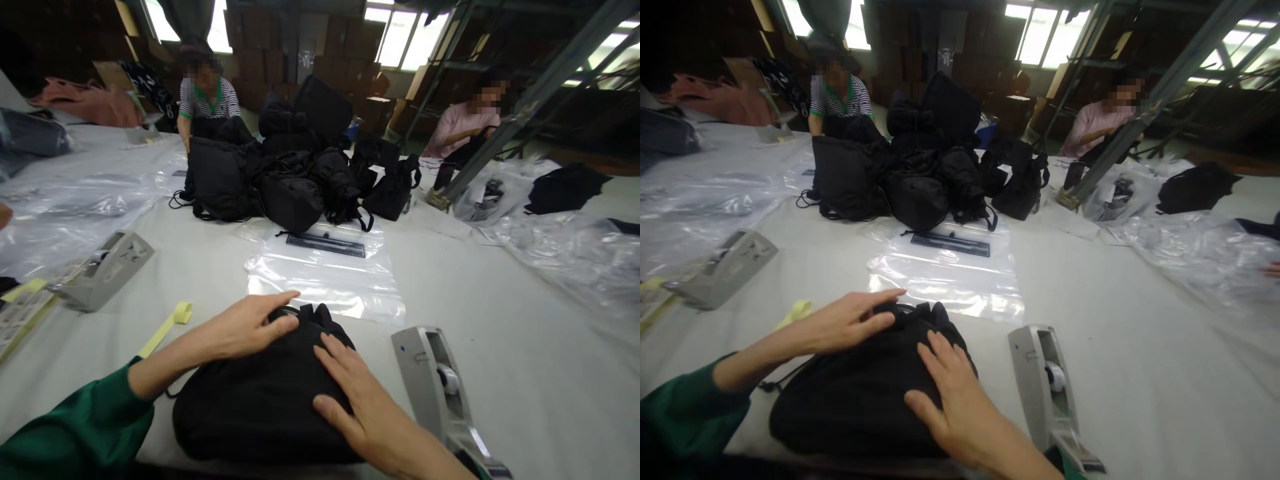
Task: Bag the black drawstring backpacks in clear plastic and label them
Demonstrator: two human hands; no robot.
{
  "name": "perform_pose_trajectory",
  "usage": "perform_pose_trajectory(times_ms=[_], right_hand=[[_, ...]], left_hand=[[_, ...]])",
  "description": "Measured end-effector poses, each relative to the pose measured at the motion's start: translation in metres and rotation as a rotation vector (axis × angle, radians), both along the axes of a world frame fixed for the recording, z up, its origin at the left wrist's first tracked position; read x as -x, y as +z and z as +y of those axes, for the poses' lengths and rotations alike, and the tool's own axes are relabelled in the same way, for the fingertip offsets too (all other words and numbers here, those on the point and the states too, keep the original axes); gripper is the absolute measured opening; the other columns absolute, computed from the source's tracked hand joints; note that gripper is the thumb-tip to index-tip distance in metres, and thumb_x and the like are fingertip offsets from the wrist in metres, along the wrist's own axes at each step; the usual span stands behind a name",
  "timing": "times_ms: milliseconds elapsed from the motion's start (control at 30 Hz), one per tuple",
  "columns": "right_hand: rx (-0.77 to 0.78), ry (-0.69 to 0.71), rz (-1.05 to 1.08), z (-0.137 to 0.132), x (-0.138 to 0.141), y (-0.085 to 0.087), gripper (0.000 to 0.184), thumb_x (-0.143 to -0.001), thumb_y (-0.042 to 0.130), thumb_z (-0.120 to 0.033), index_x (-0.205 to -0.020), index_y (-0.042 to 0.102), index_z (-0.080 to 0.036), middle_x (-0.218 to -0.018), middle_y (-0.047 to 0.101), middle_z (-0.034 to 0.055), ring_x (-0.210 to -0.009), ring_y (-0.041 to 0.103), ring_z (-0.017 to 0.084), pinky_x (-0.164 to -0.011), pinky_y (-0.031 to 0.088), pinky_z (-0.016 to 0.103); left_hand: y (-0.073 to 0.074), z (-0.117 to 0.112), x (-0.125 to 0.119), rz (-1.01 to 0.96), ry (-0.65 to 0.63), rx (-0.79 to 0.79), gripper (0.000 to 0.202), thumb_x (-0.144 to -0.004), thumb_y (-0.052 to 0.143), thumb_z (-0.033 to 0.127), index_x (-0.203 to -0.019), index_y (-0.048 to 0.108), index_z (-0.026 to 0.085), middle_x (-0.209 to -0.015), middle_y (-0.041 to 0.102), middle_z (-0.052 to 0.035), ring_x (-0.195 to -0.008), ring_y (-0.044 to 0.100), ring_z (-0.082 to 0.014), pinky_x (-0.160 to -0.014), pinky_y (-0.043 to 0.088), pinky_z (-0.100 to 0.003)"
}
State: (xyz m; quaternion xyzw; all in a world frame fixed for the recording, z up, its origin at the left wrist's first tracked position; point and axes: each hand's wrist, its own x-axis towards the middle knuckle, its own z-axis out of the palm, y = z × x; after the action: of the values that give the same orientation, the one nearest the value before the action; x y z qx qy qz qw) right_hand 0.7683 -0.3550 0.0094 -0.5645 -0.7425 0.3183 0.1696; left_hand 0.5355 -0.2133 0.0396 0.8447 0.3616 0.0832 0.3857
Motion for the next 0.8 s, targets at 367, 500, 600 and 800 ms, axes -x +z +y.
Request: perform_pose_trajectory(times_ms=[367,500,600,800], right_hand=[[0.083,-0.050,0.160,-0.008,-0.016,-0.036,0.032,-0.097,0.049,-0.039,-0.125,0.063,-0.029,-0.141,0.055,0.0075,-0.135,0.046,0.029,-0.117,0.017,0.063],[0.119,-0.077,0.206,-0.007,-0.017,-0.034,0.034,-0.098,0.048,-0.040,-0.127,0.063,-0.030,-0.142,0.055,0.0069,-0.135,0.046,0.028,-0.117,0.015,0.063],[0.070,-0.132,0.226,0.001,-0.015,-0.028,0.036,-0.096,0.052,-0.042,-0.127,0.064,-0.028,-0.140,0.056,0.0082,-0.134,0.047,0.029,-0.117,0.023,0.059],[-0.201,-0.156,0.151,0.048,0.004,-0.018,0.045,-0.091,0.058,-0.034,-0.135,0.058,-0.023,-0.147,0.047,0.0118,-0.139,0.039,0.031,-0.114,0.031,0.057]], left_hand=[[-0.080,-0.029,0.002,0.162,-0.367,0.402,0.059,-0.093,0.040,0.064,-0.147,0.038,0.037,-0.159,0.025,0.0023,-0.150,0.004,-0.0332,-0.118,-0.002,-0.062],[-0.081,-0.022,0.004,0.134,-0.359,0.448,0.060,-0.093,0.042,0.062,-0.147,0.039,0.036,-0.159,0.025,0.0022,-0.150,0.003,-0.0331,-0.118,-0.001,-0.061],[-0.071,-0.020,0.006,0.103,-0.345,0.398,0.062,-0.091,0.048,0.061,-0.147,0.039,0.036,-0.160,0.025,0.0014,-0.150,0.007,-0.0337,-0.120,0.005,-0.058],[-0.041,-0.023,0.011,0.013,-0.353,0.313,0.052,-0.092,0.053,0.051,-0.143,0.045,0.039,-0.150,0.046,0.0019,-0.145,0.030,-0.0310,-0.121,0.013,-0.052]])
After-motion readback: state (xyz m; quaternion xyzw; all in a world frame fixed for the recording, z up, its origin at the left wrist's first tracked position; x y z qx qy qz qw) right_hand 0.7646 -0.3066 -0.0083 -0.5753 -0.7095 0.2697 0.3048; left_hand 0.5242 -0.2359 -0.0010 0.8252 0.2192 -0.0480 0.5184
